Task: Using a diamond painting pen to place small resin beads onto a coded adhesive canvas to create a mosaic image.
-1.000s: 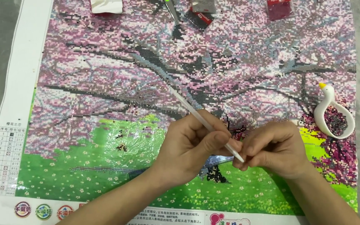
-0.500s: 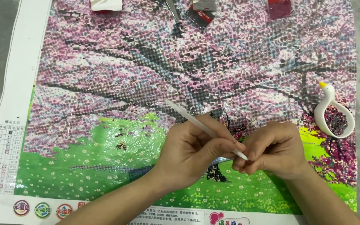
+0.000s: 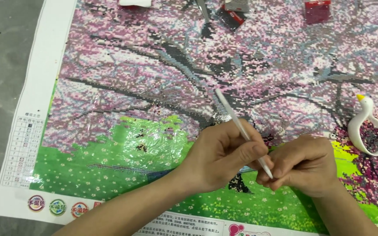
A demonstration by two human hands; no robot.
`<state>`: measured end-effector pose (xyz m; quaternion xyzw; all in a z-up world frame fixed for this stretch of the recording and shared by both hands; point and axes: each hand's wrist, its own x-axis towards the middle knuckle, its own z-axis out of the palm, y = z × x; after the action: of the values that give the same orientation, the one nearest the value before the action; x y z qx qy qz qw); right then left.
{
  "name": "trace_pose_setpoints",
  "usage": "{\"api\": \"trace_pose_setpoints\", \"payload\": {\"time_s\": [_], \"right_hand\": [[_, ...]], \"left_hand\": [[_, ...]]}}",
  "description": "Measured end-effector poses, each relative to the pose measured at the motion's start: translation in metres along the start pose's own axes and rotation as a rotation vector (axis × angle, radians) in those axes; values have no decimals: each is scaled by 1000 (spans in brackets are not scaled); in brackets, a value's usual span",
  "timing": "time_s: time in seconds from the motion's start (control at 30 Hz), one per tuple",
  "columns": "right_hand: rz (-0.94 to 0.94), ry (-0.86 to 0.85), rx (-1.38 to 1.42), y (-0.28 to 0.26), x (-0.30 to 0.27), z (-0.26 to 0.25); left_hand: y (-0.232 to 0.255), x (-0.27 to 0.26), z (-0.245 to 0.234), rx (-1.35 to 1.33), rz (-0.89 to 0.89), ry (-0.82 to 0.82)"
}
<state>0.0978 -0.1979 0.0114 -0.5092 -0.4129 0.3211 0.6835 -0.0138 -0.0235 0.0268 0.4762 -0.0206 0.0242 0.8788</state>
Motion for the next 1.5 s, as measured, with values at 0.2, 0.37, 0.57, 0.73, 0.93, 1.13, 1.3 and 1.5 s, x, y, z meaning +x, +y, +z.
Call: {"api": "trace_pose_setpoints", "payload": {"time_s": [0.2, 0.37, 0.57, 0.73, 0.93, 1.13, 1.3, 1.5], "right_hand": [[-37, 86, 14, 7, -8, -12], [-27, 130, 79, 7, -11, -15], [-5, 127, 98, 8, -13, -17], [40, 142, 6, 9, -18, -21], [17, 100, -5, 9, -18, -21], [-9, 115, -14, 10, -17, -17], [14, 76, 30, 9, -15, -18], [27, 93, 11, 10, -16, -18]], "left_hand": [[10, -2, -5, 81, -52, -26], [39, -2, -38, 489, 238, 9], [76, -38, -125, 1318, 624, 77], [109, -52, -145, 1491, 506, -24], [111, -54, -149, 1404, 343, -40], [111, -52, -153, 1344, 304, -74], [110, -52, -153, 1328, 276, -76], [107, -51, -155, 1332, 285, -82]]}}
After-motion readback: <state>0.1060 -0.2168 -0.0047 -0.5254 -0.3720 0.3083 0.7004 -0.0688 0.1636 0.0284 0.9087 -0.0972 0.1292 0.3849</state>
